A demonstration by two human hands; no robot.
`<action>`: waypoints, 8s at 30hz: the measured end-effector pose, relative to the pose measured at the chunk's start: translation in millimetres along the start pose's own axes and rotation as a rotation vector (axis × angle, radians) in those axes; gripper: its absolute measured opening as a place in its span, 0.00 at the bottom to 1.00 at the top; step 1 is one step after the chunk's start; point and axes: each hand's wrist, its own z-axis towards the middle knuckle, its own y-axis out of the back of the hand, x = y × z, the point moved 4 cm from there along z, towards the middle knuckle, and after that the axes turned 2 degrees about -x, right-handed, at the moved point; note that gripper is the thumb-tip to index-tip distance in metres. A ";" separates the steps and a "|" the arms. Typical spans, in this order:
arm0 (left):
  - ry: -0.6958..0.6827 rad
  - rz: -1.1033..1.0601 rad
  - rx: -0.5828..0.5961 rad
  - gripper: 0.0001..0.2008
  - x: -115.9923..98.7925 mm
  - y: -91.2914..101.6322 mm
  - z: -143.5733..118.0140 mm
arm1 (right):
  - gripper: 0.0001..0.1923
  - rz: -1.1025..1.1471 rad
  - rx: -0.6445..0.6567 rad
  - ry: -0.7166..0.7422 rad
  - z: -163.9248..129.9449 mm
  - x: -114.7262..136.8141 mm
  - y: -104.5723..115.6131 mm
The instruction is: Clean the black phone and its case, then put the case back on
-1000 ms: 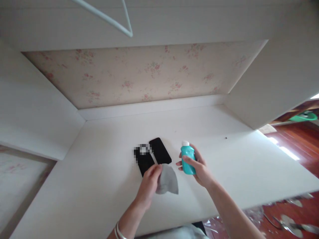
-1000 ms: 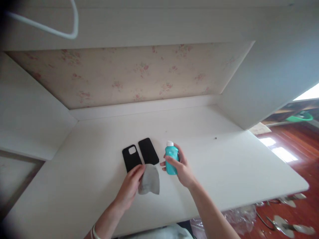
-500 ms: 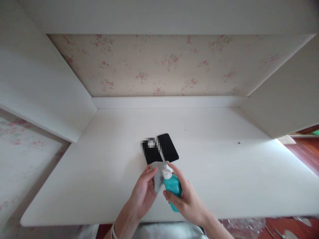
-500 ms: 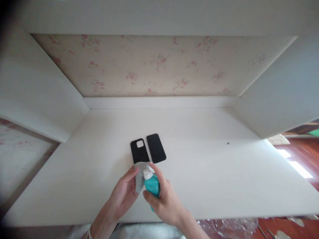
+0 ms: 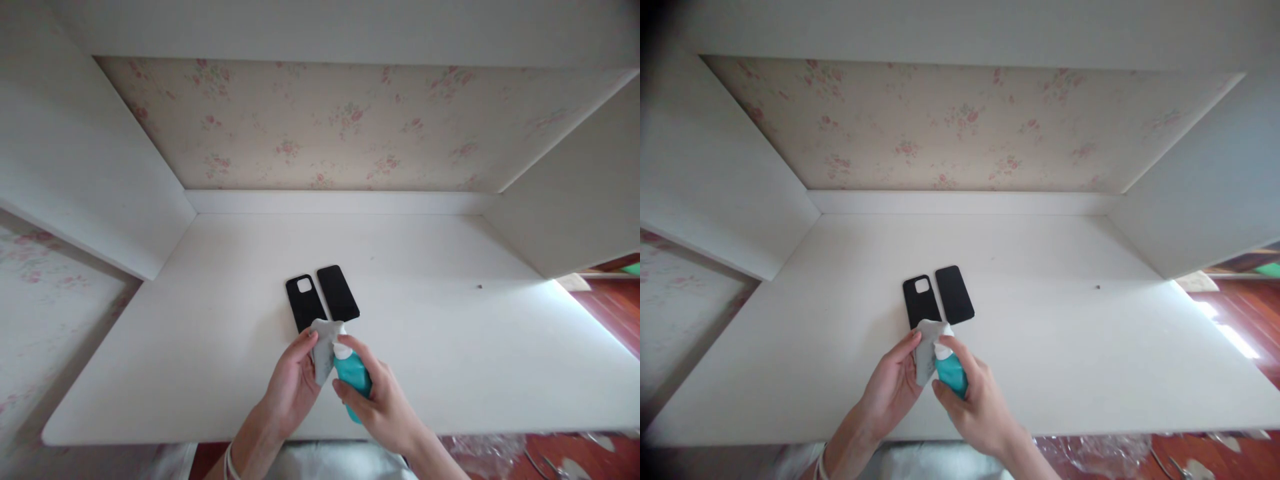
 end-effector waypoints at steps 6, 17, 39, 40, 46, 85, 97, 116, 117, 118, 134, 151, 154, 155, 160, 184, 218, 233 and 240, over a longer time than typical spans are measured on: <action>0.016 -0.053 -0.016 0.09 -1.2 -3.1 -2.5 | 0.26 -0.070 -0.024 0.039 -1.6 3.9 -0.6; 0.001 -0.037 -0.024 0.09 -4.1 -5.7 -5.1 | 0.26 -0.290 -0.069 0.178 -1.8 9.0 0.6; 0.008 -0.027 -0.003 0.08 -7.0 -4.8 -6.9 | 0.27 -0.274 -0.095 0.174 -3.5 8.1 0.8; 0.008 -0.024 -0.014 0.08 -7.7 -4.3 -7.4 | 0.29 -0.251 -0.141 0.157 -3.4 6.7 3.5; 0.045 -0.008 -0.069 0.08 -7.5 4.9 -11.6 | 0.33 -0.213 -0.515 -0.085 9.1 -28.8 50.4; -0.005 0.261 -0.155 0.18 -15.1 30.4 -23.8 | 0.18 0.467 -0.453 -0.143 47.8 3.0 16.3; -0.434 0.605 -0.362 0.14 -44.5 67.5 -33.3 | 0.10 -0.668 0.009 0.566 62.1 16.3 -46.4; -0.523 0.537 -0.355 0.13 -48.2 64.2 -26.3 | 0.14 -0.384 -0.069 0.652 45.4 18.3 -51.8; -0.508 0.460 -0.324 0.15 -47.6 61.4 -24.8 | 0.15 -0.339 -0.090 0.689 40.3 26.7 -48.6; -0.481 0.377 -0.283 0.16 -46.4 57.5 -23.5 | 0.15 -0.304 -0.108 0.758 34.2 36.2 -46.2; 0.135 -0.162 0.080 0.32 -16.4 10.5 -38.9 | 0.18 -0.565 -0.067 0.908 1.1 71.3 -46.8; -0.076 -0.087 0.101 0.19 -7.5 23.3 -42.8 | 0.24 -0.692 -0.171 0.831 35.2 91.1 -31.6; -0.045 -0.150 0.065 0.19 -15.7 23.7 -43.9 | 0.26 -0.644 -0.139 0.868 23.4 88.5 -40.8; -0.037 -0.165 0.047 0.20 -19.8 23.1 -44.3 | 0.26 -0.633 -0.114 0.879 18.5 87.2 -43.6; 0.148 -0.170 0.053 0.32 -34.2 8.6 -45.1 | 0.22 -0.603 0.027 0.950 -2.5 82.7 -48.4; 0.022 -0.007 -0.063 0.22 -16.1 17.2 -50.5 | 0.17 -0.720 -0.334 0.835 44.9 101.9 -7.6; 0.067 -0.026 -0.079 0.23 -11.9 5.8 -51.9 | 0.20 -0.715 -0.289 0.891 49.1 89.3 -5.2; 0.119 -0.093 0.003 0.34 -29.2 1.7 -48.1 | 0.18 -0.534 0.005 0.985 -0.5 59.3 -46.2; 0.007 -0.099 0.015 0.19 -18.0 -0.7 -48.3 | 0.17 -0.721 -0.300 0.848 30.4 72.4 -21.3</action>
